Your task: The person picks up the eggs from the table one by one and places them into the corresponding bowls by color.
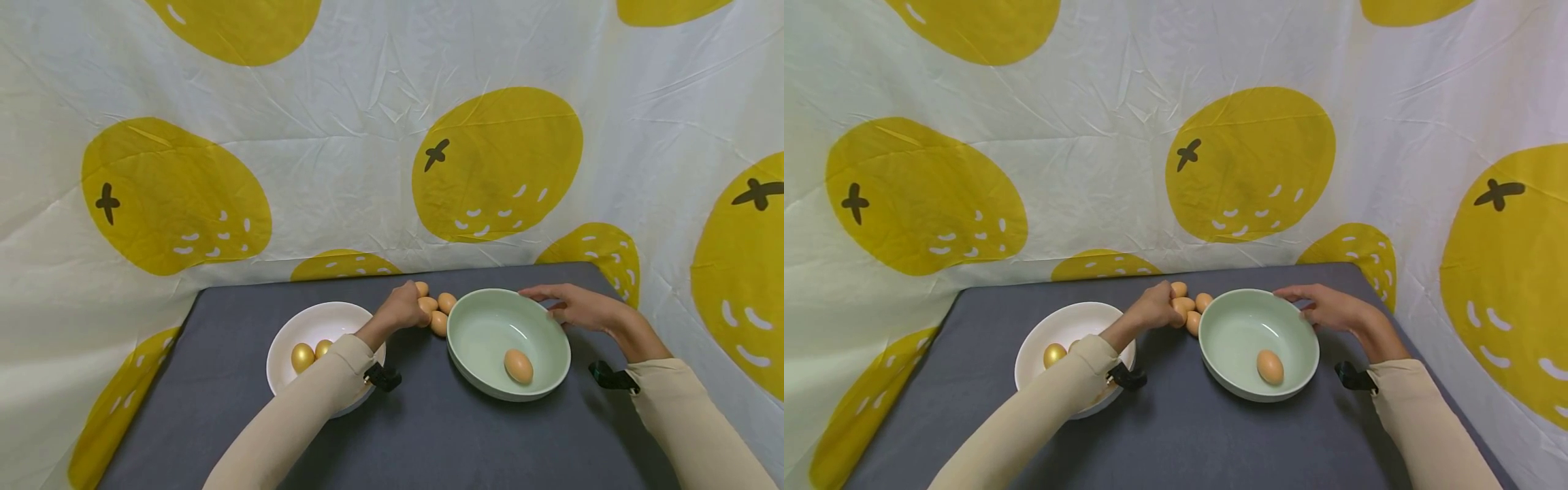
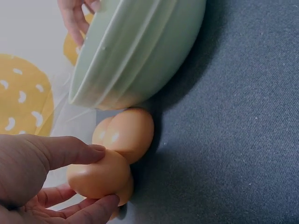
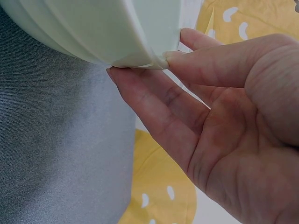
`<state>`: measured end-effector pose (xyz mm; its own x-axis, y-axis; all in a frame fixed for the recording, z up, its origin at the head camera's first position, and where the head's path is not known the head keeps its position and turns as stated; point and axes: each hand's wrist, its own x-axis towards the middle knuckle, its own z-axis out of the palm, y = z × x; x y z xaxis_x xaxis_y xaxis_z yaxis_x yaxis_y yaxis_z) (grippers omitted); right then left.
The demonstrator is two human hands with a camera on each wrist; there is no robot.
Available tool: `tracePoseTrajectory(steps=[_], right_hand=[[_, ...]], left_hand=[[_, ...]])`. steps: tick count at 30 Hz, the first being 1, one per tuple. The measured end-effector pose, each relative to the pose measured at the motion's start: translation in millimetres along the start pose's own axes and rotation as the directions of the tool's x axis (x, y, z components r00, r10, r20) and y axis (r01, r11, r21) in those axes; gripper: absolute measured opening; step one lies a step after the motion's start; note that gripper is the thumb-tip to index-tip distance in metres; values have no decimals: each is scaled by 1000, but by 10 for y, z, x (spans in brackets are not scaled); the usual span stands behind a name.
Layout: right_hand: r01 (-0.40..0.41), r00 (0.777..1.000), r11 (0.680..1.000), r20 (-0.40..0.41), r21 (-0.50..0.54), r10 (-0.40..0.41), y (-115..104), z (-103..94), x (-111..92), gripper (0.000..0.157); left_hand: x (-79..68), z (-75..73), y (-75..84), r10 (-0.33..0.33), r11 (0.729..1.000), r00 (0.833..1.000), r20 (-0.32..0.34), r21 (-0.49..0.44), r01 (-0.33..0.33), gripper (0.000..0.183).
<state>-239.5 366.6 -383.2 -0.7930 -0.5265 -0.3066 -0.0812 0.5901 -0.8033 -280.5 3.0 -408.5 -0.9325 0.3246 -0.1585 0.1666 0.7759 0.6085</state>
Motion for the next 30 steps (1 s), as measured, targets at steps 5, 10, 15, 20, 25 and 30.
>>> tracePoseTrajectory(steps=[5,10,15,20,25,30], right_hand=[[3,1000,1000,-1,1,-3,13,5,5,58],[-3,1000,1000,-2,0,3,18,5,4,58],[0,1000,1000,-2,-3,0,12,-2,0,59],[5,1000,1000,-2,-8,-5,13,-14,3,59],[4,1000,1000,-4,-6,-4,29,-15,13,59],[8,1000,1000,2,13,-8,38,-12,24,58]], left_hand=[[3,19,14,15,1000,1000,-14,13,-15,51],[-10,14,8,20,1000,1000,-7,5,-20,44],[-30,-7,1,19,1000,1000,6,1,-19,44],[-25,-19,2,26,1000,1000,9,-11,-26,40],[-33,-54,-6,24,998,1000,18,-66,-22,36],[-39,-90,-28,60,994,998,30,-94,-57,44]])
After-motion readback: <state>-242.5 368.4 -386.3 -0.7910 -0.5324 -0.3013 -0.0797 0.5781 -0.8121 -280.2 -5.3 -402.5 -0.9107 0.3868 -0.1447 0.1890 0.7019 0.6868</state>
